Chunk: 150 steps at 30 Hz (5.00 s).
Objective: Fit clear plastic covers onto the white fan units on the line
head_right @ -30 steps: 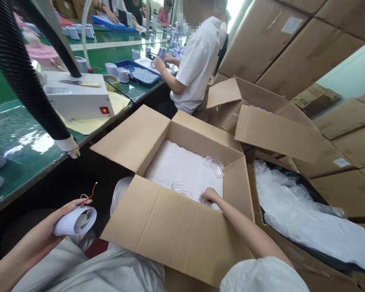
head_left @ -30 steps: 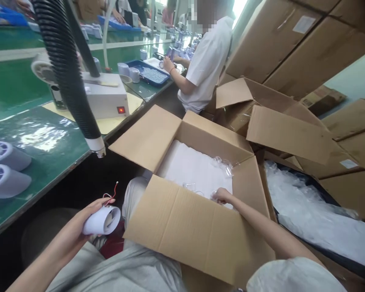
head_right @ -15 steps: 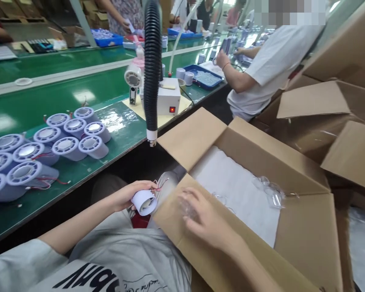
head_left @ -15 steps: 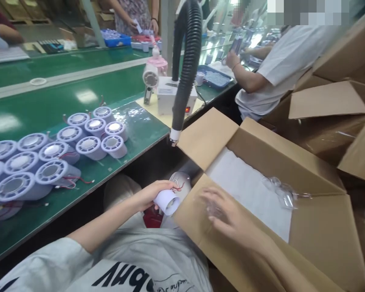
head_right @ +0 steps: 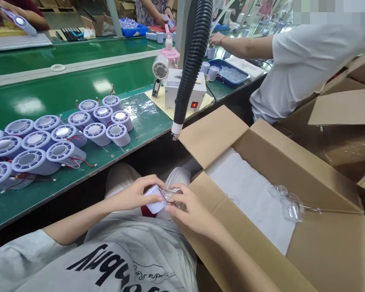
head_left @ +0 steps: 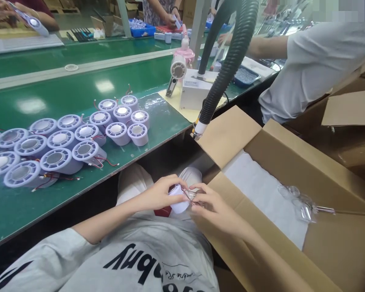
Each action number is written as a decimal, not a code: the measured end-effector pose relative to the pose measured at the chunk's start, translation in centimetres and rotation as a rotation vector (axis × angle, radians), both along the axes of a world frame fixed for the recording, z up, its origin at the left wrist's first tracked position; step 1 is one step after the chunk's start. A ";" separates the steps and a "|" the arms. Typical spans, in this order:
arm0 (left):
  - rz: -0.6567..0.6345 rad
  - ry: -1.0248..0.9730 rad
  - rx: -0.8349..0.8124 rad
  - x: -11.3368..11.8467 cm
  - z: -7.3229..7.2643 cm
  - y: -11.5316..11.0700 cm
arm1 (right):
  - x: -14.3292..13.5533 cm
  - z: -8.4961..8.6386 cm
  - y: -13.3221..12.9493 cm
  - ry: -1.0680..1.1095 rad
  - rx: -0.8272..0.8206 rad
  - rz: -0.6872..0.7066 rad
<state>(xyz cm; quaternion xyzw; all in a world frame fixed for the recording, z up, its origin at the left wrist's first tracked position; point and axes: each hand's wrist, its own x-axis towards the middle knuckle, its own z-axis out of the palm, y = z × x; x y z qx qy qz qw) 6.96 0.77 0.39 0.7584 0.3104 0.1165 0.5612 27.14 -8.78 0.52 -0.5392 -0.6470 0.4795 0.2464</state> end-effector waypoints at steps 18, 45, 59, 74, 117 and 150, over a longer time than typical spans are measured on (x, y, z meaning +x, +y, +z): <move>0.067 -0.268 -0.395 -0.4 -1.2 -1.0 | 0.6 0.0 -0.3 0.284 0.125 -0.266; -0.082 -0.376 -0.130 -1.9 0.0 -1.5 | -0.4 1.1 -2.0 0.410 -0.012 -0.231; -0.053 -0.335 -0.255 -2.1 -0.1 -1.7 | -0.8 0.5 -1.5 0.613 -0.253 -0.325; 0.160 -0.438 -0.372 5.1 -2.2 10.8 | 0.1 -6.8 10.2 1.016 -0.038 -0.642; -0.112 -0.452 -0.007 -2.6 1.4 0.1 | -0.7 1.8 -0.1 0.521 -0.031 -0.206; 0.002 -0.316 -0.144 -3.2 2.0 -2.0 | -3.0 0.5 -0.9 0.831 -0.606 -0.181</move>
